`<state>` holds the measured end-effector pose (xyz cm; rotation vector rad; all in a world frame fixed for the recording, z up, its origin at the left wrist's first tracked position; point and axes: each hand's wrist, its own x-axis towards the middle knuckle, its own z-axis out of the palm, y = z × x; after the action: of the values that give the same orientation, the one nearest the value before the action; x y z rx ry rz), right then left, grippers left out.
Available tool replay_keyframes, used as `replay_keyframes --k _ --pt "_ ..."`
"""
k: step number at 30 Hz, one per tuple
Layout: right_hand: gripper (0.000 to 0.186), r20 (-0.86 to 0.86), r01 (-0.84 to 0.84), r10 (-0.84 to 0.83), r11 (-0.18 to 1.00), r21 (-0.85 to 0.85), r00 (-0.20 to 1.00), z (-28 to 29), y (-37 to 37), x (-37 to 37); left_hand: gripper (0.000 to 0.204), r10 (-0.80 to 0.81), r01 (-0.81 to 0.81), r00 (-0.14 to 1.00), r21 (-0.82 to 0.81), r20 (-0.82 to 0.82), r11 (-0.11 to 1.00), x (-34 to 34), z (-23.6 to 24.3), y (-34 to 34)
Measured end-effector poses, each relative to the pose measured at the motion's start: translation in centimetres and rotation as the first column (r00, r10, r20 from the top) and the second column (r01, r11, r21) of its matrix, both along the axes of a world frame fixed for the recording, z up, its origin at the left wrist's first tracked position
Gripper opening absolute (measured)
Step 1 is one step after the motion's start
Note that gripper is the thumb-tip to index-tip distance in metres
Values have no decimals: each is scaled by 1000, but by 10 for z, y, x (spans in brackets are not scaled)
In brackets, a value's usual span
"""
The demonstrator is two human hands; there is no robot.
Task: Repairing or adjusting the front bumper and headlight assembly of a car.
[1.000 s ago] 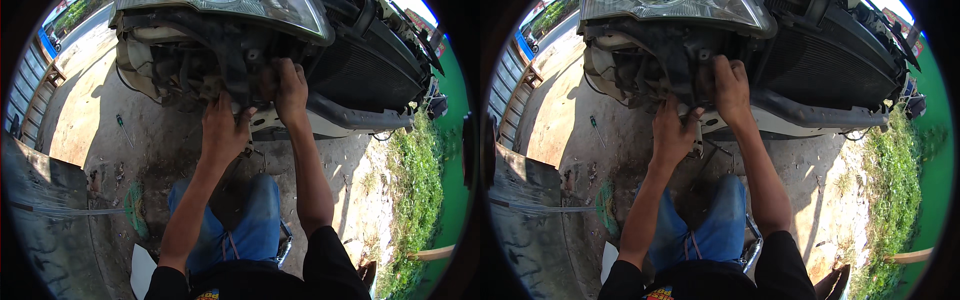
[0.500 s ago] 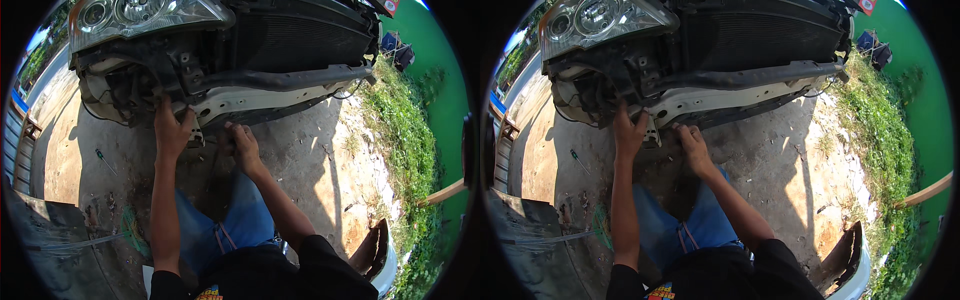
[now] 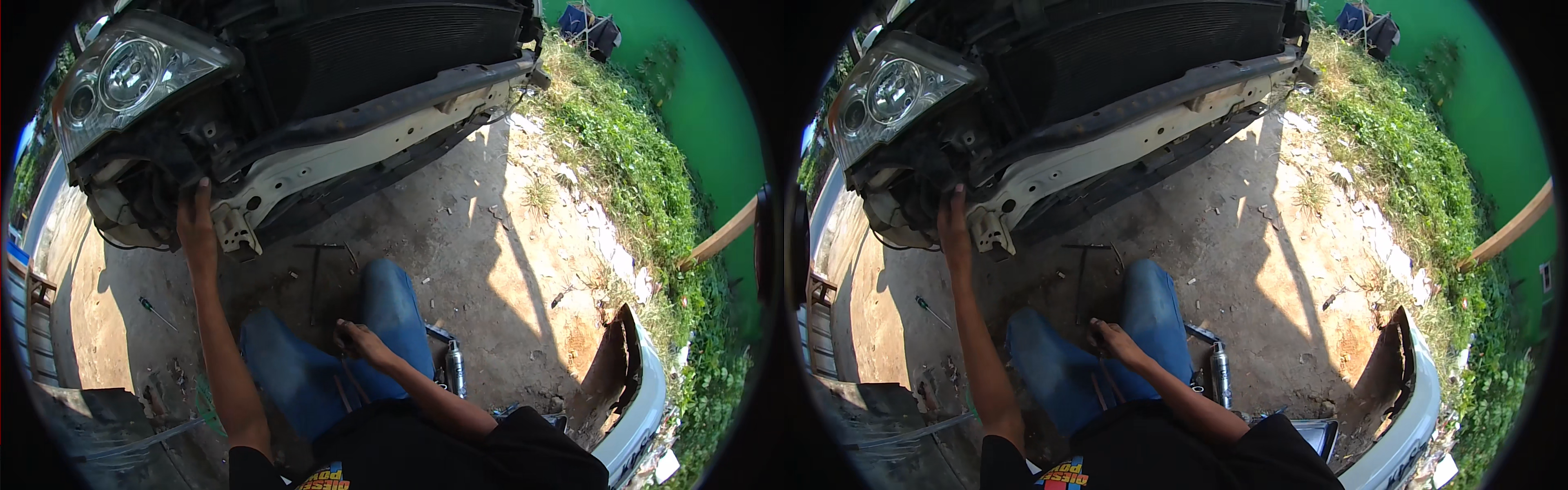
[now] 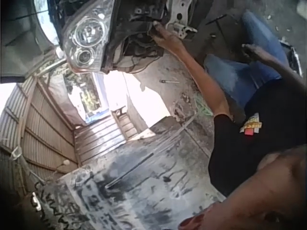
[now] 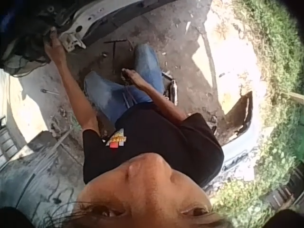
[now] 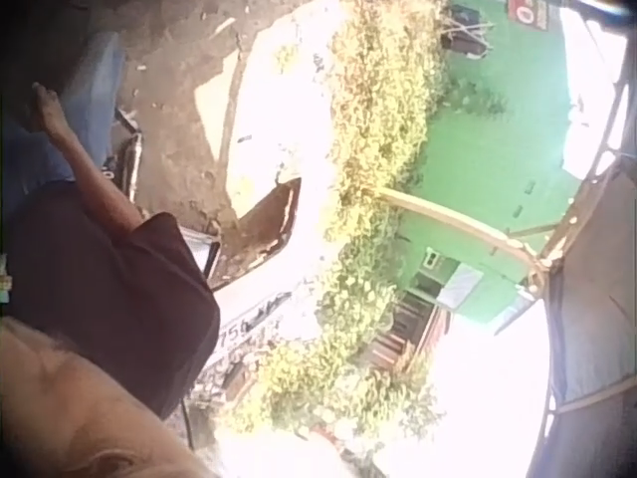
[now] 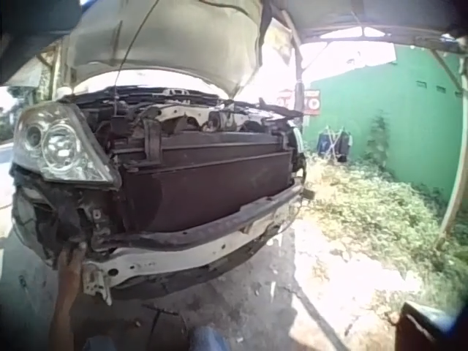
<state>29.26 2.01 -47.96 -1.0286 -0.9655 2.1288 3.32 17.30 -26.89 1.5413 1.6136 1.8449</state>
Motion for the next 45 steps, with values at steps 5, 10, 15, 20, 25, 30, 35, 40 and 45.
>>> replay_keyframes --k 5,10,15,20,25,30,35,40,45 --pt "53 -17 19 -19 999 38 1000 -6 1 14 75 173 -191 981 -312 -84 931 -1 23 19" --pt "54 -23 157 -156 987 25 987 -13 4 35 91 198 -280 951 -386 -237 879 -13 17 32" --pt "49 -18 260 -260 965 15 966 -19 5 59 101 194 -327 931 -469 -309 821 -26 13 42" --pt "51 -64 338 -341 940 -56 938 -12 8 73 100 96 -191 968 -439 -231 878 -36 11 44" --pt "47 -61 319 -322 946 -61 945 -3 8 75 101 78 -148 981 -419 -180 896 -34 10 41" --pt "46 -162 302 -312 950 -79 936 -8 5 73 108 202 -314 941 -480 -271 819 -26 10 38" --pt "46 -194 307 -313 950 -59 930 -15 1 69 109 222 -327 935 -434 -276 839 -23 10 38" --pt "47 -189 318 -326 945 -72 926 -10 2 71 108 188 -282 951 -439 -246 853 -23 11 38" --pt "47 -154 333 -337 942 -50 929 -6 6 72 108 179 -272 954 -440 -240 856 -25 10 38"
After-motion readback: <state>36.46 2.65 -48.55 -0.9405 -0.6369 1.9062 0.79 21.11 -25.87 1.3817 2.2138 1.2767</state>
